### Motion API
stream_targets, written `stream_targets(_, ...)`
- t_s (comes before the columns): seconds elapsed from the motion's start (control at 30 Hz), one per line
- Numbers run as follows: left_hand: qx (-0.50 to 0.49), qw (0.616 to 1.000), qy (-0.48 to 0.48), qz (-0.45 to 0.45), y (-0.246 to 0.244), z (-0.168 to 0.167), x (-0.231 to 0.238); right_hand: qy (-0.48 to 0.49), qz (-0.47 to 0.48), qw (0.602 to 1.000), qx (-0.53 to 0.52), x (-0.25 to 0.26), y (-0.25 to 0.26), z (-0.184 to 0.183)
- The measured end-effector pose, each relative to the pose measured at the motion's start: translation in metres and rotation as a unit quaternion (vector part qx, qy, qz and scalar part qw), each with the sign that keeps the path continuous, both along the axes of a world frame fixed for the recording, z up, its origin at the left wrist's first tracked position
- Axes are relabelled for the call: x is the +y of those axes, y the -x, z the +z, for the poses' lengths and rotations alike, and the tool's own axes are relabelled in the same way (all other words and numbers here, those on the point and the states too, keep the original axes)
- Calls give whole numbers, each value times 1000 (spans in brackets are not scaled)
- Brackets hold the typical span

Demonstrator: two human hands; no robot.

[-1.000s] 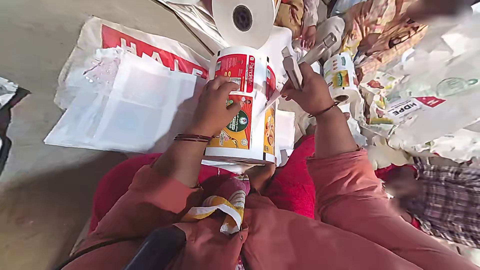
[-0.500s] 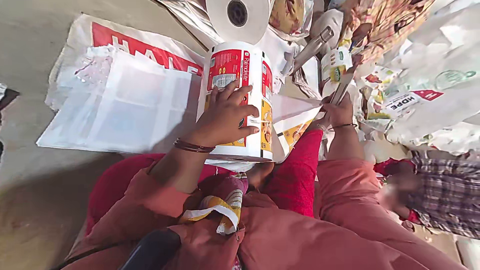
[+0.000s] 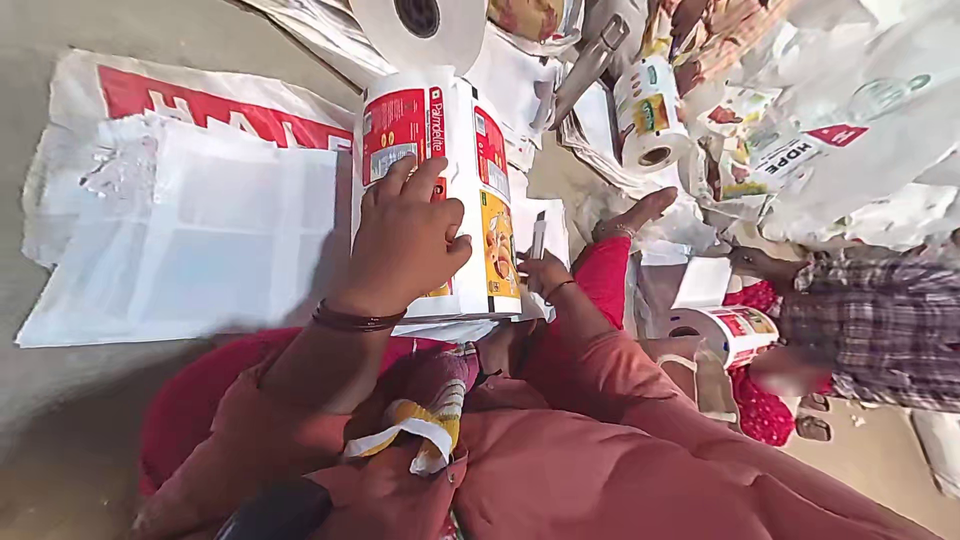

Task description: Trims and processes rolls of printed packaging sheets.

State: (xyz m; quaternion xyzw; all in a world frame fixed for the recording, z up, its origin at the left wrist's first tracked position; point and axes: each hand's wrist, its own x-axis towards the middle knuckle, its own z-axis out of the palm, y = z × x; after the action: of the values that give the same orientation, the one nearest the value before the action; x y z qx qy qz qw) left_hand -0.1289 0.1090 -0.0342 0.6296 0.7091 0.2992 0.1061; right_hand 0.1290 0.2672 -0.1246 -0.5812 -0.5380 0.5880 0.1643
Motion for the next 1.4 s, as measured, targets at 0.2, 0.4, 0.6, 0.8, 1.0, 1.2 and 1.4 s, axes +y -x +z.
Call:
stream_targets(0.2, 0, 987, 97, 126, -12, 22, -12, -40, -179, 980, -76, 19, -31, -66)
stream_targets(0.4, 16, 990, 89, 105, -22, 19, -16, -90, -101, 978, -158, 28, -30, -52)
stream_targets(0.6, 4, 994, 65, 88, -18, 18, -21, -120, -68, 968, -211, 23, -13, -40)
stream_targets(0.8, 11, 993, 91, 70, -14, 18, -14, -96, -100, 981, -138, 7, 0, 5)
stream_targets(1.0, -3, 994, 79, 77, -15, 17, -12, -137, -20, 987, -79, -19, 42, 79)
stream_targets(1.2, -187, 978, 55, 68, 10, 11, -21, -203, 135, 965, -94, -35, 71, 129)
stream_targets(1.4, -235, 967, 32, 94, 51, 14, -27, -227, 114, 967, -20, -49, 78, 128)
